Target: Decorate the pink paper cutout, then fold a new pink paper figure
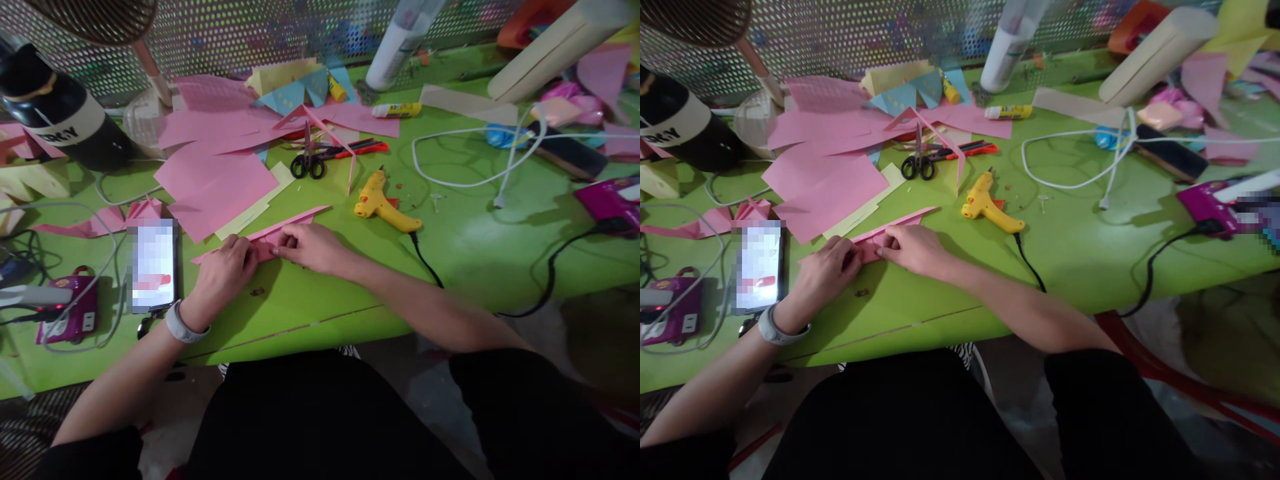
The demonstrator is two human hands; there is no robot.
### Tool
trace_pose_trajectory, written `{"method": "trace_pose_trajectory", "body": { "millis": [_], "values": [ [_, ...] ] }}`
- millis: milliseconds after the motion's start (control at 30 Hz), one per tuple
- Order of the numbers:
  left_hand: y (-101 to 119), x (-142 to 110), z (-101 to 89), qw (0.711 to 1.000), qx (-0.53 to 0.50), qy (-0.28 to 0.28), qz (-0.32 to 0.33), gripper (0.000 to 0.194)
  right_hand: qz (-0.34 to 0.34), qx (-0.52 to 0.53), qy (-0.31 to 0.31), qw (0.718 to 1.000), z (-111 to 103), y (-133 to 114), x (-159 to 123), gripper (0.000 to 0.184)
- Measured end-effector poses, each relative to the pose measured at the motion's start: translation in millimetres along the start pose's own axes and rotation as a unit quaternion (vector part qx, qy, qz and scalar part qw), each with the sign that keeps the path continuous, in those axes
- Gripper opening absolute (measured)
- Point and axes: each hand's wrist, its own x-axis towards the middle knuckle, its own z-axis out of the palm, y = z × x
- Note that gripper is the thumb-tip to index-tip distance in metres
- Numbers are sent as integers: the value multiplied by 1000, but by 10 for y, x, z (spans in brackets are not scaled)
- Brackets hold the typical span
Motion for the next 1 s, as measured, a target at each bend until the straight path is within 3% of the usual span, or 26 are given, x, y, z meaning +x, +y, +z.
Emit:
{"method": "trace_pose_trajectory", "body": {
  "millis": [533,700,867,1000],
  "values": [
    [19,3,12,1000,11,20,9,24,4,-62,14,998,13,-66,-27,19],
    [17,-27,3,997,46,61,19,21,-3,-67,19,998,20,-58,-28,18],
    [53,-207,-64,971,130,155,128,20,5,-72,23,997,36,-54,-21,21],
    [99,-408,60,966,117,136,186,38,3,-74,23,997,39,-66,-13,20]
  ]
}}
